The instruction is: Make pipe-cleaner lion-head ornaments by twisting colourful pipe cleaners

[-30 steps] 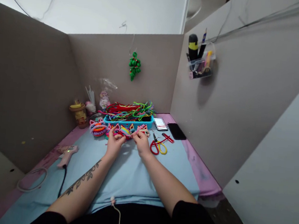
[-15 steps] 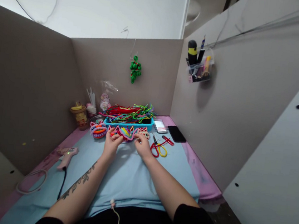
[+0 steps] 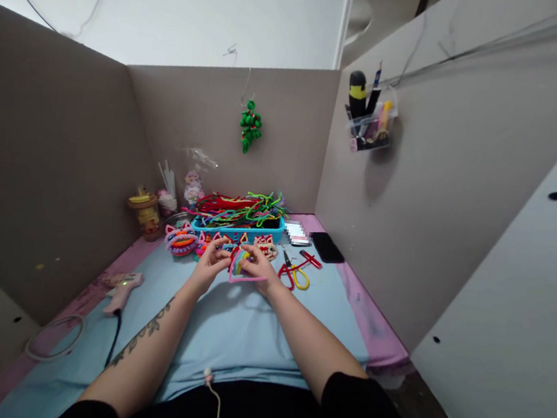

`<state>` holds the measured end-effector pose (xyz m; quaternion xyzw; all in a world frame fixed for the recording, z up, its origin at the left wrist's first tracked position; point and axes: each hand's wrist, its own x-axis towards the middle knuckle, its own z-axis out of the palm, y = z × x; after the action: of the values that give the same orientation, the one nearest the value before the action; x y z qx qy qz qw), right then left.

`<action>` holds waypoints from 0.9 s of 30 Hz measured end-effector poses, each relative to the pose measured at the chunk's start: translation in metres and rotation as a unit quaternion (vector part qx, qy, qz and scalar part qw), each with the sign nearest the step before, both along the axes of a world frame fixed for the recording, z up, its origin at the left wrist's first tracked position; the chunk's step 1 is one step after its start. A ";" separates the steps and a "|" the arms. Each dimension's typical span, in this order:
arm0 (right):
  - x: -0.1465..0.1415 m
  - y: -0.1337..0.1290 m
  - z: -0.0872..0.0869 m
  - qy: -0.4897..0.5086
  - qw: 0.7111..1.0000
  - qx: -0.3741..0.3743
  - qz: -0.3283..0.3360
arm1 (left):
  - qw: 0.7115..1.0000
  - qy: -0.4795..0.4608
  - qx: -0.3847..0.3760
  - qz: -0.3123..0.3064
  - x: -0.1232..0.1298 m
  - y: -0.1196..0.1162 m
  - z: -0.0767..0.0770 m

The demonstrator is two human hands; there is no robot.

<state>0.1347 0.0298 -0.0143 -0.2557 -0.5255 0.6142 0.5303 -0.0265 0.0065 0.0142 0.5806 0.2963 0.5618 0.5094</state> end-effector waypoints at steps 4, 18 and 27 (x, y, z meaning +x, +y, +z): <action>0.001 0.004 -0.003 -0.045 0.994 0.069 -0.075 | 0.999 0.040 0.002 0.031 0.001 0.002 -0.003; 0.016 -0.008 0.014 -0.239 0.921 0.251 -0.177 | 0.972 0.179 0.104 0.109 -0.001 0.002 -0.007; 0.015 -0.001 0.007 -0.286 0.921 0.212 -0.160 | 0.962 0.222 0.143 0.072 -0.001 0.002 -0.014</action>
<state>0.1501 0.0285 -0.0074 -0.3826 -0.7247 0.2965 0.4905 -0.0272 0.0085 -0.0001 0.7347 0.3596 0.4903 0.3008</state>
